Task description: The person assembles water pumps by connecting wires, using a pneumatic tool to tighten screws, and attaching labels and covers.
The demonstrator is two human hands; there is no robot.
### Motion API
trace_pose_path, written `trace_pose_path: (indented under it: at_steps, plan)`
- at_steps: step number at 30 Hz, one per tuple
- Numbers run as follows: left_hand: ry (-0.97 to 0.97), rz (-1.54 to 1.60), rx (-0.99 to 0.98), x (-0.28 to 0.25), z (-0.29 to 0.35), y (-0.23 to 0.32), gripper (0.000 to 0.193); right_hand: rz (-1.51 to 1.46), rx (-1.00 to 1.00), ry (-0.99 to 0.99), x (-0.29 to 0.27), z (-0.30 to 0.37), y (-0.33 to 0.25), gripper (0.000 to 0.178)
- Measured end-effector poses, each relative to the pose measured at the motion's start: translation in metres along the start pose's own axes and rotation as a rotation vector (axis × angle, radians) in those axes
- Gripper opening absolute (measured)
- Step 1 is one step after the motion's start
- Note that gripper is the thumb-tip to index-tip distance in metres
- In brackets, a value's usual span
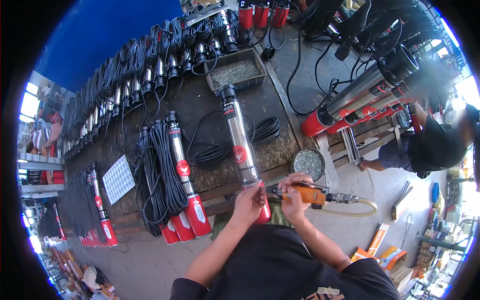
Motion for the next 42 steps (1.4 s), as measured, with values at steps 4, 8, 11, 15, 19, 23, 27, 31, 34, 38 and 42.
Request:
trace_pose_path:
  at_steps: [4, 8, 11, 15, 19, 23, 27, 31, 34, 38, 42]
  plan:
    - [0.213, 0.059, -0.069, -0.005, -0.018, -0.002, 0.022, 0.087, -0.015, -0.117, -0.007, 0.007, 0.024, 0.024]
    - [0.127, 0.139, -0.119, -0.020, -0.039, 0.004, 0.021, 0.121, 0.001, -0.127, -0.007, -0.002, 0.043, 0.026]
    - [0.149, 0.229, -0.199, -0.014, -0.043, 0.015, 0.024, 0.097, 0.056, -0.087, -0.011, -0.013, 0.058, 0.027]
    - [0.117, -0.077, -0.191, -0.006, -0.026, 0.031, 0.024, 0.071, 0.115, -0.006, -0.021, -0.024, 0.076, 0.024]
    - [0.148, -0.584, 0.154, -0.035, -0.030, 0.043, 0.030, 0.087, 0.144, -0.025, -0.014, -0.030, 0.070, 0.022]
    - [0.034, -0.412, 0.200, -0.053, -0.042, 0.040, 0.029, 0.087, 0.152, -0.140, -0.008, -0.027, 0.069, 0.021]
    - [0.014, -0.356, 0.237, -0.058, -0.048, 0.032, 0.029, 0.170, 0.087, -0.236, 0.000, -0.023, 0.074, 0.023]
    - [0.019, -0.314, 0.219, -0.064, -0.045, 0.031, 0.029, 0.173, 0.133, -0.206, -0.003, -0.022, 0.076, 0.023]
    - [0.010, -0.346, 0.175, -0.059, -0.048, 0.040, 0.030, 0.159, 0.075, -0.211, -0.006, -0.025, 0.079, 0.022]
    - [0.164, -0.569, 0.408, -0.034, -0.065, 0.064, 0.031, 0.144, 0.080, -0.166, -0.010, -0.029, 0.081, 0.021]
    - [-0.175, -0.594, 0.329, -0.011, -0.088, 0.060, 0.044, 0.153, 0.196, -0.013, -0.015, -0.037, 0.066, 0.027]
Point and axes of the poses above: each hand's wrist, its own z-axis away from the middle knuckle, its own x-axis out of the palm, y = z × x, the point moved 2 cm from there along -z, towards the middle knuckle, and after that the axes turned 4 degrees about y, right-handed, at the moved point
